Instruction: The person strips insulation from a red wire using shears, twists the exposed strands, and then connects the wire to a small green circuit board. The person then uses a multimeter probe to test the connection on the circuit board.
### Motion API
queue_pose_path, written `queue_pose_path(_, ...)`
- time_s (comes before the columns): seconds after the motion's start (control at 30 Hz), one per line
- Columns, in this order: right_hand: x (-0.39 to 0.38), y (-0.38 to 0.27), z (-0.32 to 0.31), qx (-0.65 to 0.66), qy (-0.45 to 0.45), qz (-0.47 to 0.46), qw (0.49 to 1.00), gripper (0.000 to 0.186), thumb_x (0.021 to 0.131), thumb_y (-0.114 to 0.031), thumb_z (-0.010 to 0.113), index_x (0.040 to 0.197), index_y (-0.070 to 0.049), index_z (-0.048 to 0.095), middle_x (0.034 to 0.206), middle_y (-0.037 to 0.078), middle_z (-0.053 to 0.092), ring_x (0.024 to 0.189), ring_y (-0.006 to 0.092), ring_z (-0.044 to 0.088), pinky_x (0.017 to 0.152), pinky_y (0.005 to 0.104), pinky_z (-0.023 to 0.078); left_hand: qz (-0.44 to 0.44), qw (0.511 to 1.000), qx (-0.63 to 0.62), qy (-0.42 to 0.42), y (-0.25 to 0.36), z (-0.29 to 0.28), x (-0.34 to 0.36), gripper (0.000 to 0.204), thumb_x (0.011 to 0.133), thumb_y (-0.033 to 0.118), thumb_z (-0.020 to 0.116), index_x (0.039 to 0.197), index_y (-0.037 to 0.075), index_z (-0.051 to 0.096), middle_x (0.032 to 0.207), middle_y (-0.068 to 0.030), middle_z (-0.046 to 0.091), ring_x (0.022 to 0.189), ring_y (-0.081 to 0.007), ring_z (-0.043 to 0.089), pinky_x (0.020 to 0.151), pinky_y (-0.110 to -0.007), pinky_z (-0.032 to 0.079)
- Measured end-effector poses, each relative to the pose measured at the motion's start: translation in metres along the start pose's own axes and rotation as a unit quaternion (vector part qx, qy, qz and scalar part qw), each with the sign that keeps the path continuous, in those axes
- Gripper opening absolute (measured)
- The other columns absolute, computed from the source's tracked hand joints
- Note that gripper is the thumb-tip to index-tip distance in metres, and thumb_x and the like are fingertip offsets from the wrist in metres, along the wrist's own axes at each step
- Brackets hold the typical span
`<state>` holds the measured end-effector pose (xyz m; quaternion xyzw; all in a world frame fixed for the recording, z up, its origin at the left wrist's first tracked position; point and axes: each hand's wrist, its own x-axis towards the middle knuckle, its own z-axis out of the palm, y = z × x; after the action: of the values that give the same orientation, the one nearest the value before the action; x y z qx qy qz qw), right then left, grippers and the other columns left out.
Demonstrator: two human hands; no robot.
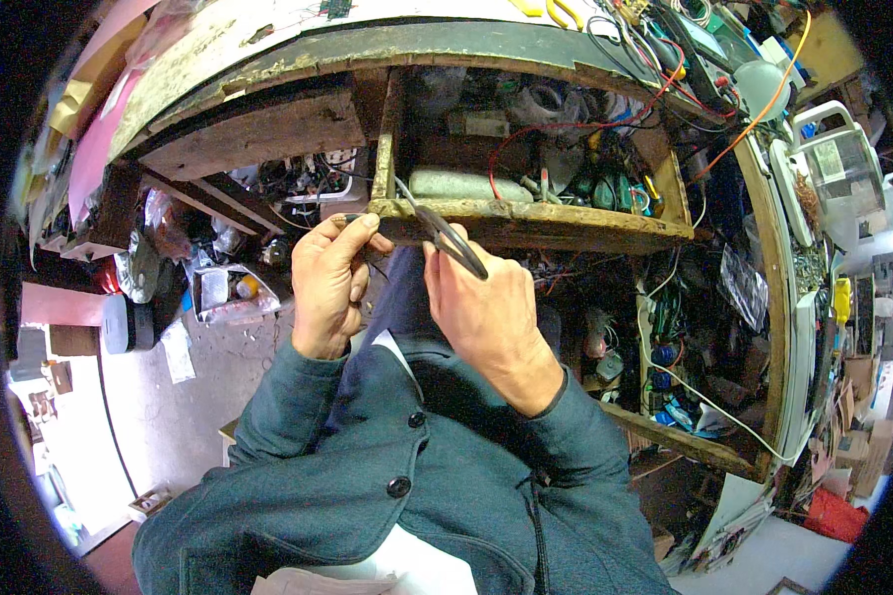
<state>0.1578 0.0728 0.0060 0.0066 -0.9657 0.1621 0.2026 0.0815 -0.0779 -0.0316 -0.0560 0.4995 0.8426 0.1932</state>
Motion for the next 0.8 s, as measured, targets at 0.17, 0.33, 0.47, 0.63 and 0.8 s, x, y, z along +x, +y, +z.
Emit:
queue_pose_path(0.17,-0.008,-0.002,0.000,0.033,-0.020,-0.006,0.999,0.014,0.093,-0.016,0.063,0.094,-0.002,0.059,0.067,0.017,0.061,0.053,0.0365,0.062,0.046,0.0431,0.050,0.013,1.000,-0.003,0.005,-0.005,0.004,-0.002,0.013,0.092,0.013,0.068,0.088,0.003,0.062,0.074,-0.0106,0.069,0.035,-0.0025,0.036,0.033,-0.018,0.022)
queue_pose_path(0.33,-0.010,-0.004,0.003,0.043,-0.045,-0.003,0.998,0.015,0.093,-0.016,0.062,0.087,-0.004,0.053,0.068,0.016,0.061,0.053,0.0363,0.062,0.046,0.0439,0.050,0.028,0.999,-0.024,0.009,-0.009,0.007,-0.002,0.014,0.093,0.012,0.066,0.088,0.002,0.058,0.072,-0.0117,0.067,0.035,-0.0026,0.036,0.032,-0.019,0.022)
queue_pose_path(0.47,-0.011,-0.001,0.009,0.052,-0.041,-0.018,0.998,0.017,0.092,-0.016,0.061,0.086,-0.006,0.049,0.070,0.015,0.062,0.055,0.0354,0.063,0.046,0.0435,0.051,0.024,0.999,-0.023,0.011,-0.006,0.009,-0.001,0.015,0.093,0.011,0.065,0.086,0.001,0.056,0.072,-0.0144,0.068,0.035,-0.0024,0.036,0.032,-0.020,0.020)
queue_pose_path(0.63,-0.009,-0.004,0.008,0.022,-0.072,-0.004,0.997,0.017,0.090,-0.016,0.062,0.088,-0.006,0.049,0.070,0.015,0.063,0.056,0.0347,0.064,0.046,0.0434,0.051,0.020,0.999,-0.023,0.013,-0.007,0.008,-0.001,0.015,0.093,0.011,0.065,0.084,0.001,0.057,0.072,-0.0138,0.068,0.035,-0.0026,0.036,0.032,-0.020,0.020)
queue_pose_path(0.8,-0.010,-0.002,0.010,0.022,-0.055,-0.003,0.998,0.017,0.091,-0.016,0.061,0.088,-0.006,0.049,0.070,0.014,0.063,0.056,0.0350,0.064,0.046,0.0433,0.051,0.017,1.000,-0.013,0.009,-0.004,0.010,-0.002,0.015,0.093,0.012,0.065,0.084,0.001,0.059,0.072,-0.0134,0.068,0.035,-0.0028,0.036,0.032,-0.020,0.021)
